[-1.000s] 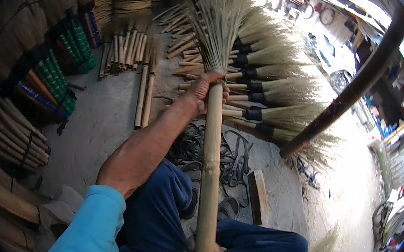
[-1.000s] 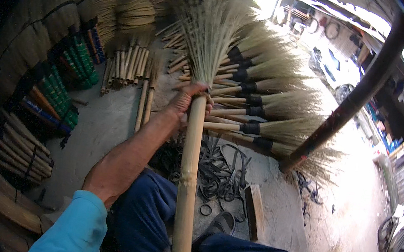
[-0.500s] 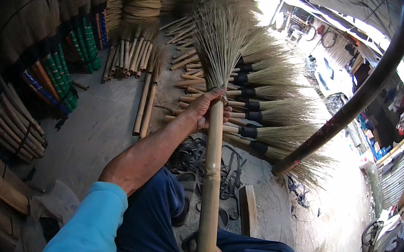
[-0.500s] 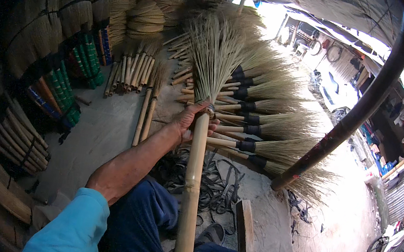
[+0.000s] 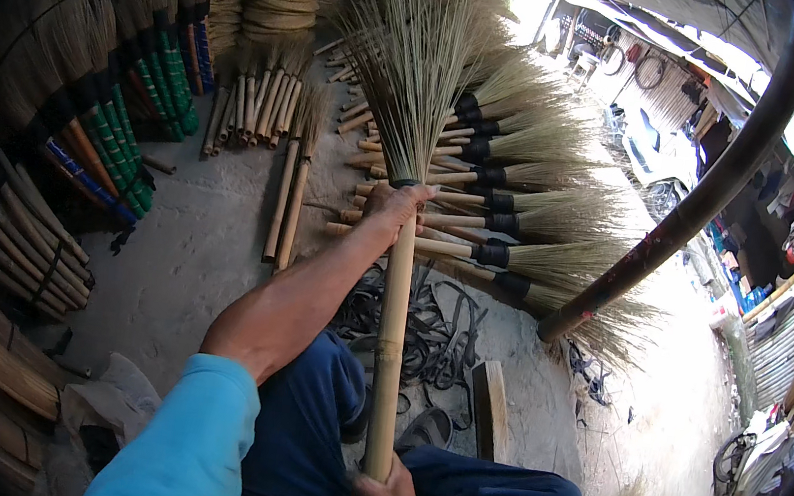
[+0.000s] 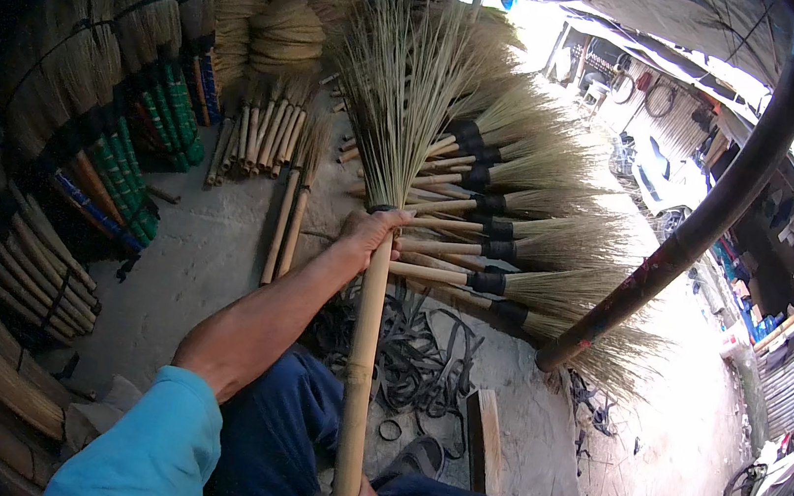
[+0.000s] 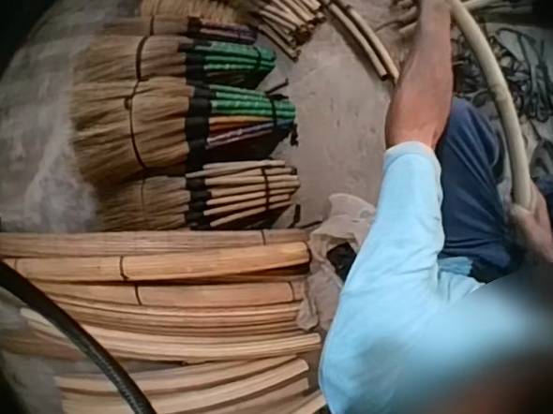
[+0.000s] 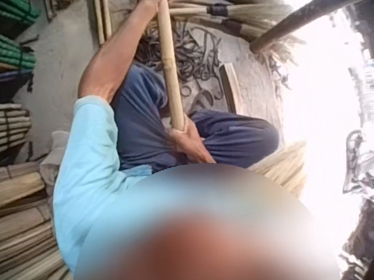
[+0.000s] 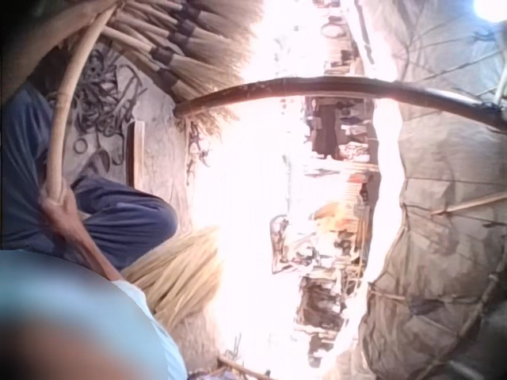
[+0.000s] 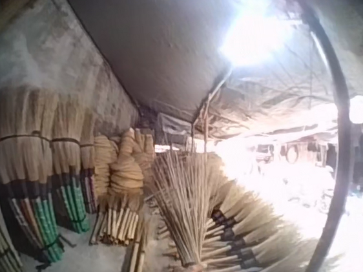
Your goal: The person assembles a broom by attaching a bundle of straw to a bamboo handle. They secure the bundle with black rubber strips, wrapping and hammering them into place. The finished broom is set aside with others.
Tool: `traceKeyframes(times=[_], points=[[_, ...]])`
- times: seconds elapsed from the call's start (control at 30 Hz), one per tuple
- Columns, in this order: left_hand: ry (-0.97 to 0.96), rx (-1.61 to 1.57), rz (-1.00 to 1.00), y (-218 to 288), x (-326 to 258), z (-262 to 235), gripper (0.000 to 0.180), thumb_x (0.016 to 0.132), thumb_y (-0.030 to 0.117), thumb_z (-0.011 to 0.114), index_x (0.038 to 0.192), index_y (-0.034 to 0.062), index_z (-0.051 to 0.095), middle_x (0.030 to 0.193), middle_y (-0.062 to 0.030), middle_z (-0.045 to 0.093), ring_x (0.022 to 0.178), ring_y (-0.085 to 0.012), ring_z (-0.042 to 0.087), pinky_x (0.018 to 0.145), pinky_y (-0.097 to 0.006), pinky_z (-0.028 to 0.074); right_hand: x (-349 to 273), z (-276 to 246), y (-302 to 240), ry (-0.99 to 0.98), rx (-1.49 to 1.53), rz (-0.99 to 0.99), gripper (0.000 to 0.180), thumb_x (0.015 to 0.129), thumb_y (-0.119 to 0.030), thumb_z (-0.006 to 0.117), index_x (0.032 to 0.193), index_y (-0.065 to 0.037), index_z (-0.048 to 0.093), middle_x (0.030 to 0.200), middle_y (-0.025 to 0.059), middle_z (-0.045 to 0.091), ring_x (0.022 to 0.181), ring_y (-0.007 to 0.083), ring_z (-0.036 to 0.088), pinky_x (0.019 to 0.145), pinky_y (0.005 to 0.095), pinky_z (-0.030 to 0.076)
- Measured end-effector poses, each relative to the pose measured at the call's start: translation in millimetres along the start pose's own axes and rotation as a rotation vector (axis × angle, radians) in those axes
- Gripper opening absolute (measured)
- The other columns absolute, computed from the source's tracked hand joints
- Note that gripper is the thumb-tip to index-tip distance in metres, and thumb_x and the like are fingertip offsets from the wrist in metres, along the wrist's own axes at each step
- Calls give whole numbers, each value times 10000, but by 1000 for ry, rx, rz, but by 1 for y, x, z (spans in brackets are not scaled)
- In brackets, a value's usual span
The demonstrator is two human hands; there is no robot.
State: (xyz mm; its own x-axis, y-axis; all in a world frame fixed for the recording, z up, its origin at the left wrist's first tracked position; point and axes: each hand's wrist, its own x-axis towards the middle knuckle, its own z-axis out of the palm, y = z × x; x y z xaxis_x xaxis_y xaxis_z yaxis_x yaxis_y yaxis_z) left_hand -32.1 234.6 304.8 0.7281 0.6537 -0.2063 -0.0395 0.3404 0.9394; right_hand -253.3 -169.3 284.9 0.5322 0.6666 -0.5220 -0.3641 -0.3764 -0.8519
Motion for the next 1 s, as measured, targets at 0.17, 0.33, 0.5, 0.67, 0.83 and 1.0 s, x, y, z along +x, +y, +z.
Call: traceKeyframes(times=[0.17, 0.33, 0.5, 0.67, 0.83, 1.0], points=[[-335, -517, -65, 32, -25, -7, 615, 857, 376, 955, 1229, -17, 661, 989, -173, 746, 684, -224, 778, 592, -362, 713, -55, -13, -43, -449, 693, 129, 401, 938, -82, 818, 1229, -90, 543, 726, 19, 502, 498, 139, 475, 442, 335, 425], [-41, -202, 13, 20, -21, 4, 447, 835, 300, 926, 1087, -4, 718, 769, -123, 732, 606, -211, 734, 507, -368, 606, 0, -6, 4, -154, 174, 159, 392, 972, -126, 759, 1267, -3, 533, 805, 50, 623, 620, 149, 638, 547, 322, 525], [202, 95, 135, 8, -22, 18, 380, 826, 320, 933, 846, -5, 736, 691, -110, 707, 537, -215, 708, 474, -362, 570, 29, 6, 26, 163, -88, -38, 419, 961, -133, 789, 1262, -1, 528, 806, 50, 627, 593, 151, 620, 536, 339, 527], [-172, -274, 86, 32, -36, 3, 554, 879, 447, 937, 1022, -43, 723, 884, -183, 773, 648, -232, 779, 562, -359, 684, -44, -14, -31, -235, 360, 95, 395, 941, -79, 808, 1212, -109, 522, 716, 17, 484, 473, 134, 446, 421, 331, 400], [-367, -499, -69, 41, -36, -1, 613, 875, 547, 916, 1056, -2, 714, 889, -161, 771, 698, -218, 802, 618, -334, 711, -56, -7, -47, -502, 760, 183, 385, 950, -90, 803, 1205, -106, 516, 711, 26, 464, 478, 150, 472, 418, 332, 402], [-146, -366, 44, 28, -19, 1, 576, 837, 470, 909, 1062, -22, 710, 851, -154, 745, 617, -203, 746, 558, -357, 667, -9, 2, 6, -220, 396, 182, 385, 942, -119, 818, 1197, -57, 535, 766, 63, 567, 569, 168, 589, 505, 337, 500]])
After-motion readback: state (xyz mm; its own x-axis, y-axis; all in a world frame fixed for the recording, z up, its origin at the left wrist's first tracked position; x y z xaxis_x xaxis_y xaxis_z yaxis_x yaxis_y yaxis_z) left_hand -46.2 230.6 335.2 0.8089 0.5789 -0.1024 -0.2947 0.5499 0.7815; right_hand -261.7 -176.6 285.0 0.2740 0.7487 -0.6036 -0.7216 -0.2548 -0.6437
